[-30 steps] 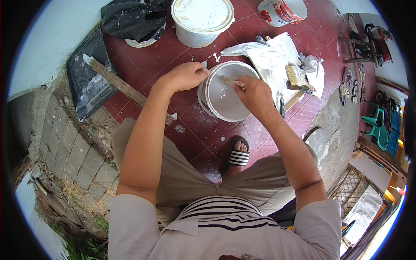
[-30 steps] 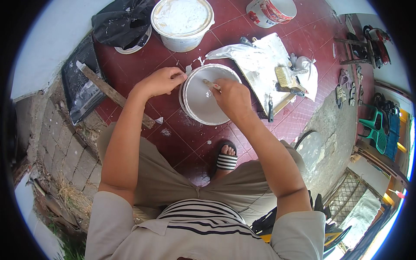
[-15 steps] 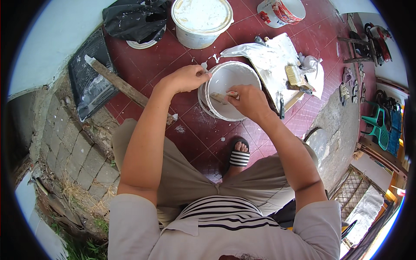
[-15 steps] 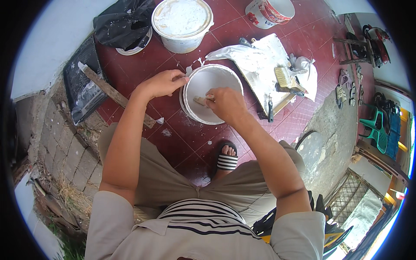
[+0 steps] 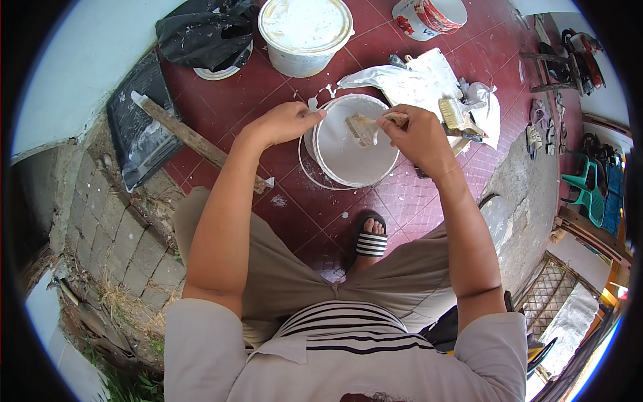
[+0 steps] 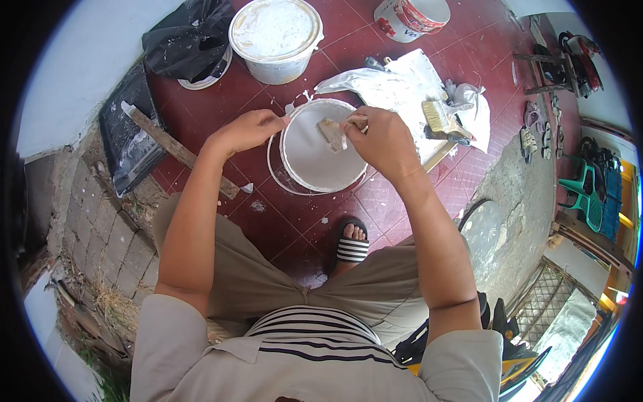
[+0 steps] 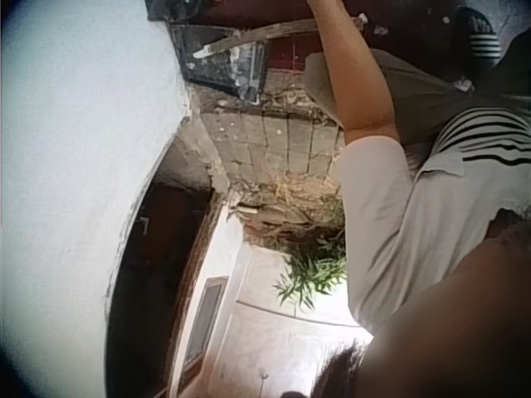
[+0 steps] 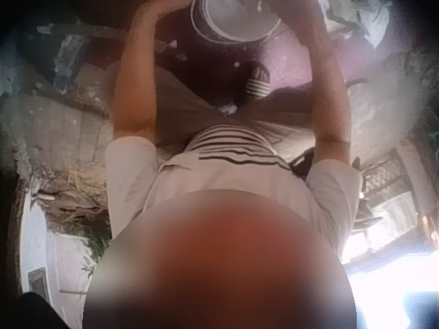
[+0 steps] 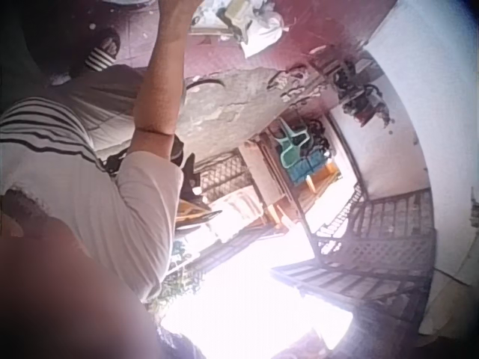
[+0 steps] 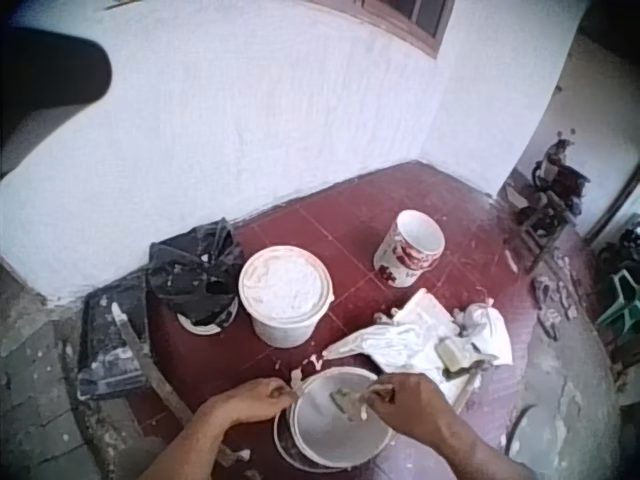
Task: The person stirs a white substance in a bucket using a wooden plank and then adds more white liquid from another container.
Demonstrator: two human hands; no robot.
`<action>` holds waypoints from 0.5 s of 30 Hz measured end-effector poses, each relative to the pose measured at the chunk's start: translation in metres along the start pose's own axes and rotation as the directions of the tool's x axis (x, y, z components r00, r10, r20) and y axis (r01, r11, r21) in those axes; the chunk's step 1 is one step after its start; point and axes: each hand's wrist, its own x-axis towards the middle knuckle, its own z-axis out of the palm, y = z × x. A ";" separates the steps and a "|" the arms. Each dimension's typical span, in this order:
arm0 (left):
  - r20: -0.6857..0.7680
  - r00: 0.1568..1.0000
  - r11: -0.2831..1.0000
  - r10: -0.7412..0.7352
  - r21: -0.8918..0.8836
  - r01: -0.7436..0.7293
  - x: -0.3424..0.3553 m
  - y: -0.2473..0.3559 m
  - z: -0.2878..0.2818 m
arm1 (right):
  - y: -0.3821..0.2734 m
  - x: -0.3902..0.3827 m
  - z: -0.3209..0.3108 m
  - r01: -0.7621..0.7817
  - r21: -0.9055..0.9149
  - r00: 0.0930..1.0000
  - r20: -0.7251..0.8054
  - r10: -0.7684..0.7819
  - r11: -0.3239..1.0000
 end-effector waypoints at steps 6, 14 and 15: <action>0.001 1.000 0.959 0.028 -0.282 -0.027 -0.012 0.008 0.002 | -0.002 -0.004 -0.004 0.023 0.078 0.999 0.044 -0.027 0.997; -0.206 0.976 0.828 -0.074 -0.558 -0.055 -0.036 0.050 0.024 | 0.002 -0.014 -0.008 -0.008 0.078 0.999 -0.042 0.012 0.997; -0.254 0.959 0.761 -0.130 -0.646 -0.067 -0.040 0.055 0.029 | 0.001 -0.015 -0.009 -0.010 0.066 0.999 -0.038 0.012 0.998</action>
